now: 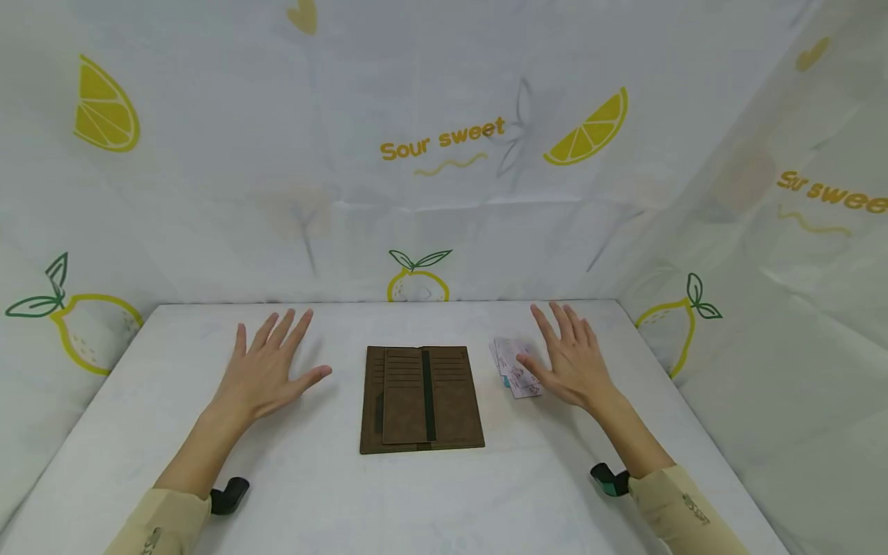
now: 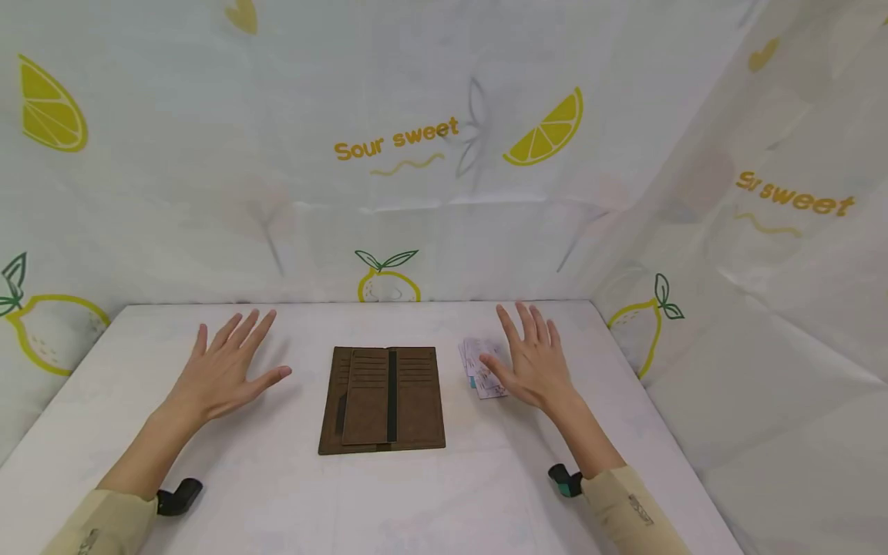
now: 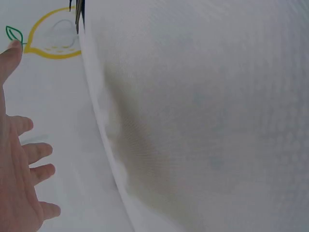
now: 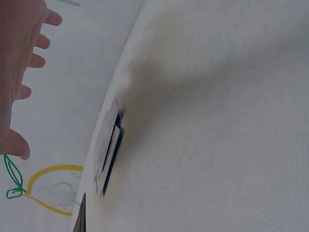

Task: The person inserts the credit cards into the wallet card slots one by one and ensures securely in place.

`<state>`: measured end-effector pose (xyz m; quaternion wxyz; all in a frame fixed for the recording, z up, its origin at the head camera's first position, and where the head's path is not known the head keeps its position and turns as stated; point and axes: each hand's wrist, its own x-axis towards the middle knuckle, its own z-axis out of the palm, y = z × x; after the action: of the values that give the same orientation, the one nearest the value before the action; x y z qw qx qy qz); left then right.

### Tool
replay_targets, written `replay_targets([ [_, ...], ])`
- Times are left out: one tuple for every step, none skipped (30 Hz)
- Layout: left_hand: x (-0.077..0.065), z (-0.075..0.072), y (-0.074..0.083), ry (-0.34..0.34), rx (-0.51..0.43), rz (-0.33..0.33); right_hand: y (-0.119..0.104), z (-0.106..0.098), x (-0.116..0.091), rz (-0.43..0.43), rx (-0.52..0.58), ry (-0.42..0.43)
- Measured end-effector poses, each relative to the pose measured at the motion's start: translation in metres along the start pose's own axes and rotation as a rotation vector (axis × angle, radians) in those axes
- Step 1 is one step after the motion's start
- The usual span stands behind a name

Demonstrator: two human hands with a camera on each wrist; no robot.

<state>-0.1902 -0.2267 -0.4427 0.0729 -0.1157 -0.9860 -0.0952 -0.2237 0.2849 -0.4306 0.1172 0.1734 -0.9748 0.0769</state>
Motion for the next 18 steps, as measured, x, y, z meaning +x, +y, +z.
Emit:
replay_targets([
  [0.0,0.0,0.001,-0.003,-0.009,0.001,0.0,0.001,0.0,-0.006,0.009,0.005],
  [0.0,0.0,0.001,-0.007,-0.017,0.002,0.0,0.002,0.001,-0.01,0.018,0.007],
  [0.0,-0.001,0.002,-0.011,-0.025,0.004,0.001,0.003,0.001,-0.015,0.026,0.01],
  [0.001,-0.001,0.003,-0.014,-0.036,0.006,0.001,0.003,0.001,-0.018,0.035,0.008],
  [0.001,-0.001,0.004,-0.015,-0.05,0.012,0.001,0.004,0.002,-0.019,0.045,0.006],
  [0.001,-0.002,0.005,-0.016,-0.064,0.018,0.001,0.005,0.002,-0.019,0.052,0.002],
  [0.002,-0.002,0.005,-0.018,-0.078,0.024,0.001,0.006,0.002,-0.017,0.058,-0.004],
  [0.003,-0.002,0.006,-0.022,-0.089,0.027,0.001,0.007,0.002,-0.012,0.066,-0.012],
  [0.003,-0.002,0.007,-0.026,-0.099,0.031,0.001,0.007,0.002,-0.008,0.074,-0.019],
  [0.004,-0.002,0.007,-0.03,-0.109,0.032,0.001,0.008,0.002,-0.004,0.083,-0.026],
  [0.004,-0.002,0.008,-0.036,-0.117,0.034,0.001,0.009,0.002,0.0,0.092,-0.032],
  [0.005,-0.002,0.008,-0.046,-0.125,0.03,0.001,0.009,0.002,0.001,0.1,-0.034],
  [0.005,-0.001,0.008,-0.055,-0.134,0.029,0.001,0.01,0.003,0.003,0.11,-0.034],
  [0.005,-0.001,0.009,-0.064,-0.144,0.027,0.001,0.011,0.003,0.001,0.122,-0.033],
  [0.006,-0.001,0.009,-0.076,-0.157,0.026,0.002,0.012,0.003,-0.002,0.132,-0.031],
  [0.006,0.0,0.01,-0.085,-0.171,0.025,0.002,0.013,0.004,-0.004,0.141,-0.028],
  [0.007,0.001,0.01,-0.096,-0.186,0.025,0.002,0.014,0.004,-0.005,0.149,-0.025],
  [0.007,0.002,0.011,-0.105,-0.199,0.026,0.002,0.015,0.004,-0.006,0.157,-0.023],
])
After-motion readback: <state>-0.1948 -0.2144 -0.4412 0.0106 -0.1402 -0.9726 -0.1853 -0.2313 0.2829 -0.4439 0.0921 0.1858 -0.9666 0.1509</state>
